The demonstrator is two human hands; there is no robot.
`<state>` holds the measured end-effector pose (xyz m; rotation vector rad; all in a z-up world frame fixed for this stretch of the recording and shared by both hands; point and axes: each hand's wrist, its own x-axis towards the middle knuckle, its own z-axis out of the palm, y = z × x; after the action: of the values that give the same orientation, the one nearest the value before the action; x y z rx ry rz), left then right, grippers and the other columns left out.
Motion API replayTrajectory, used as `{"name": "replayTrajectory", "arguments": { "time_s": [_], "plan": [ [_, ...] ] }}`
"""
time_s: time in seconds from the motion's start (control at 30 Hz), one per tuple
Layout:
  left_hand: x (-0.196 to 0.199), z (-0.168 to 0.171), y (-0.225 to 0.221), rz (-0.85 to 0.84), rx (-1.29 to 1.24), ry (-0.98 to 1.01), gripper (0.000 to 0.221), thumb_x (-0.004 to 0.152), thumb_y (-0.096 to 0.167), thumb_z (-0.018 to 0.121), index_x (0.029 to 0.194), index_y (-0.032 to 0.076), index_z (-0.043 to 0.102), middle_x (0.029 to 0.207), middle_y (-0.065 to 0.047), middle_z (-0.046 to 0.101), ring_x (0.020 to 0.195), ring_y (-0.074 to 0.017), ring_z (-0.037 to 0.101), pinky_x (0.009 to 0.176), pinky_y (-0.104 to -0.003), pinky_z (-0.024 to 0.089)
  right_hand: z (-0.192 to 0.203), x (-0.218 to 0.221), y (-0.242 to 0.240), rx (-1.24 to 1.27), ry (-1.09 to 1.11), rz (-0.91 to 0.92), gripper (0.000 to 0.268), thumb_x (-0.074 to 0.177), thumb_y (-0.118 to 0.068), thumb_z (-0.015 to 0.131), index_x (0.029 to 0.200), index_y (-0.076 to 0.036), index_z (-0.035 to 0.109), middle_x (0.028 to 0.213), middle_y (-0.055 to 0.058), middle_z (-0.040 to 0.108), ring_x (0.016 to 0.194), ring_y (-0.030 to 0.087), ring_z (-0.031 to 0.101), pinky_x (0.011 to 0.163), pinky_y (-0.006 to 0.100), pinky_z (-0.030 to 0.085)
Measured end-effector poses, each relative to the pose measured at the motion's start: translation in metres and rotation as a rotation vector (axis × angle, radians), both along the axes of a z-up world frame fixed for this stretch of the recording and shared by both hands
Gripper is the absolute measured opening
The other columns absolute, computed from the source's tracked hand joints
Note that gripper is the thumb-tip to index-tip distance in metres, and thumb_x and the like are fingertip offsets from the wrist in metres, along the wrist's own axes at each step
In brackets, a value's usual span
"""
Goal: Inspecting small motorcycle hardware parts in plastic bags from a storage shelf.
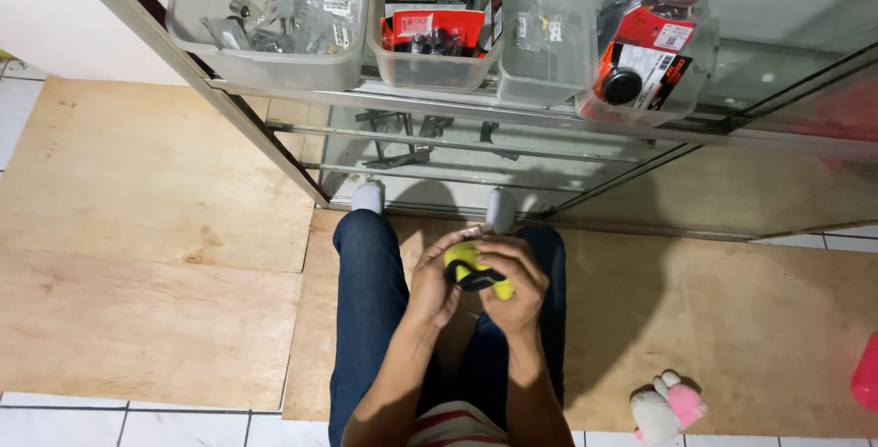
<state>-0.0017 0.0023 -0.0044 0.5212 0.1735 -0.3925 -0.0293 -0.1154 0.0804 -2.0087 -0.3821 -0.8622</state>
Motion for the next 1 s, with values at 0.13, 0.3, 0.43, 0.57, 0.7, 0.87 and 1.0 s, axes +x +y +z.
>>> {"name": "replayTrajectory", "arguments": {
  "time_s": [0.13,0.3,0.43,0.57,0.7,0.87,1.0],
  "plan": [
    [0.001,-0.004,0.001,-0.043,-0.055,-0.003,0.029,0.105,0.006,0.050,0.126,-0.007,0.066,0.113,-0.015,0.074,0.099,-0.0183,0.071,0.090,-0.030,0.057,-0.023,0.003,-0.021,0.099,0.033,-0.070,0.032,0.072,0.011,0.075,0.099,-0.002,0.066,0.109,0.013,0.074,0.103,0.027,0.074,0.092,0.035,0.059],
    [0.003,0.017,-0.001,-0.048,-0.020,0.006,0.029,0.105,0.010,0.050,0.122,-0.009,0.064,0.115,-0.017,0.074,0.103,-0.0217,0.073,0.095,-0.032,0.059,-0.051,0.000,-0.041,0.308,0.140,-0.311,0.029,0.080,0.010,0.077,0.105,-0.001,0.066,0.111,0.014,0.073,0.105,0.026,0.071,0.096,0.036,0.057],
    [0.000,0.018,0.001,-0.031,0.032,0.012,0.032,0.105,0.012,0.049,0.123,-0.008,0.065,0.118,-0.016,0.074,0.103,-0.0202,0.073,0.091,-0.030,0.058,-0.035,-0.010,-0.021,0.271,0.090,-0.094,0.031,0.076,0.010,0.075,0.104,-0.003,0.067,0.113,0.014,0.071,0.109,0.027,0.071,0.098,0.038,0.060],
    [-0.004,0.008,0.001,0.005,0.025,-0.050,0.032,0.107,0.011,0.050,0.127,-0.008,0.067,0.116,-0.017,0.073,0.098,-0.0198,0.072,0.085,-0.030,0.057,0.004,-0.007,0.006,0.048,0.013,0.007,0.031,0.073,0.010,0.077,0.099,-0.004,0.068,0.107,0.011,0.074,0.105,0.026,0.073,0.094,0.037,0.059],
    [-0.007,0.002,-0.005,0.006,0.029,-0.057,0.031,0.108,0.009,0.050,0.127,-0.009,0.066,0.117,-0.017,0.073,0.100,-0.0195,0.071,0.090,-0.031,0.058,-0.025,-0.001,-0.009,0.153,0.035,-0.166,0.030,0.075,0.009,0.077,0.101,-0.002,0.067,0.109,0.012,0.073,0.101,0.025,0.073,0.090,0.036,0.059],
    [-0.003,0.018,-0.006,-0.036,0.052,-0.032,0.032,0.107,0.011,0.050,0.125,-0.009,0.066,0.117,-0.017,0.074,0.103,-0.0211,0.072,0.095,-0.034,0.058,-0.040,0.003,-0.032,0.138,0.058,-0.350,0.029,0.080,0.008,0.077,0.106,-0.001,0.067,0.112,0.013,0.073,0.105,0.026,0.073,0.093,0.036,0.059],
    [0.000,0.023,-0.004,0.030,0.128,-0.061,0.032,0.107,0.012,0.048,0.125,-0.008,0.066,0.117,-0.016,0.074,0.104,-0.0210,0.072,0.096,-0.034,0.058,-0.054,-0.007,-0.026,0.261,0.021,-0.177,0.029,0.080,0.006,0.075,0.106,-0.003,0.066,0.114,0.012,0.073,0.105,0.024,0.073,0.094,0.035,0.060]
  ]
}}
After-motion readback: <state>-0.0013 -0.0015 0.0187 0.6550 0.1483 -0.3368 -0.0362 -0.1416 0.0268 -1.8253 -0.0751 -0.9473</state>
